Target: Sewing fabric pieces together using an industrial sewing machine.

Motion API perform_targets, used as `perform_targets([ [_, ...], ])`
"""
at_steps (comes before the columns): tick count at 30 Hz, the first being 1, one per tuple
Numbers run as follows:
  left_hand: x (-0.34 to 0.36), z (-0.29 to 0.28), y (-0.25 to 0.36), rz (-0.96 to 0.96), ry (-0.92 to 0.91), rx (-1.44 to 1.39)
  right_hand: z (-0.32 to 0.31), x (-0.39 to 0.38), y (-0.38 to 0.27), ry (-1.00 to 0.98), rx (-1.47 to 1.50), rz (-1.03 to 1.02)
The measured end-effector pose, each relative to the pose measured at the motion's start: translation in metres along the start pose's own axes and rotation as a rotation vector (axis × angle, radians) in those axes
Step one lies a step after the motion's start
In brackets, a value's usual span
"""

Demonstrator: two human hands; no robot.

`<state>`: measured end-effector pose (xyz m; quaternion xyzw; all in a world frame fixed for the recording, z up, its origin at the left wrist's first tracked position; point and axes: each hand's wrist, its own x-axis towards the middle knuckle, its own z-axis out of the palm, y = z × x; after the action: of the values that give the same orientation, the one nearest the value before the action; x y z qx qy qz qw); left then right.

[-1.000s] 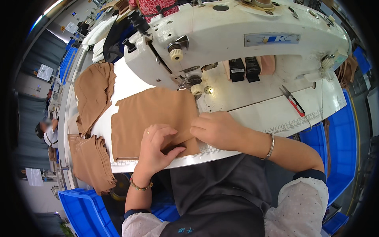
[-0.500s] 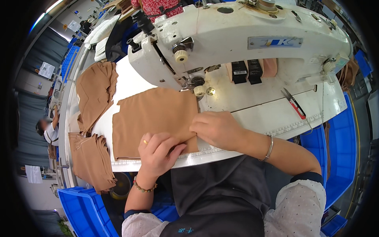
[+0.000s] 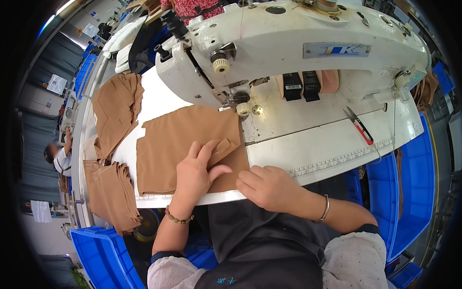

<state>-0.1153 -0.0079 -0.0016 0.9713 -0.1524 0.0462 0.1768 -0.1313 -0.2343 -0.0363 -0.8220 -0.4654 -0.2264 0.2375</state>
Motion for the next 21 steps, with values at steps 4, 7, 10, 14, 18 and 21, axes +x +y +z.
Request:
perform_targets([
  [4,0.002,0.009,0.000,0.258,0.271,0.063,-0.001,-0.004,0.000,0.031,0.067,0.003],
  [7,0.001,0.010,-0.004,0.419,0.350,0.220,-0.001,-0.007,0.000,0.062,0.101,-0.009],
  [10,-0.009,0.005,0.005,0.488,0.394,0.067,0.001,-0.011,0.002,0.126,0.129,0.000],
  [14,-0.029,0.003,0.007,0.460,0.263,-0.119,-0.009,-0.002,0.000,0.220,0.128,-0.031],
  [18,-0.033,0.001,0.012,0.494,0.295,-0.121,-0.008,0.005,0.003,0.362,0.149,0.003],
  [21,-0.034,0.000,0.018,0.463,0.303,-0.165,-0.011,0.004,0.006,0.276,0.146,-0.046],
])
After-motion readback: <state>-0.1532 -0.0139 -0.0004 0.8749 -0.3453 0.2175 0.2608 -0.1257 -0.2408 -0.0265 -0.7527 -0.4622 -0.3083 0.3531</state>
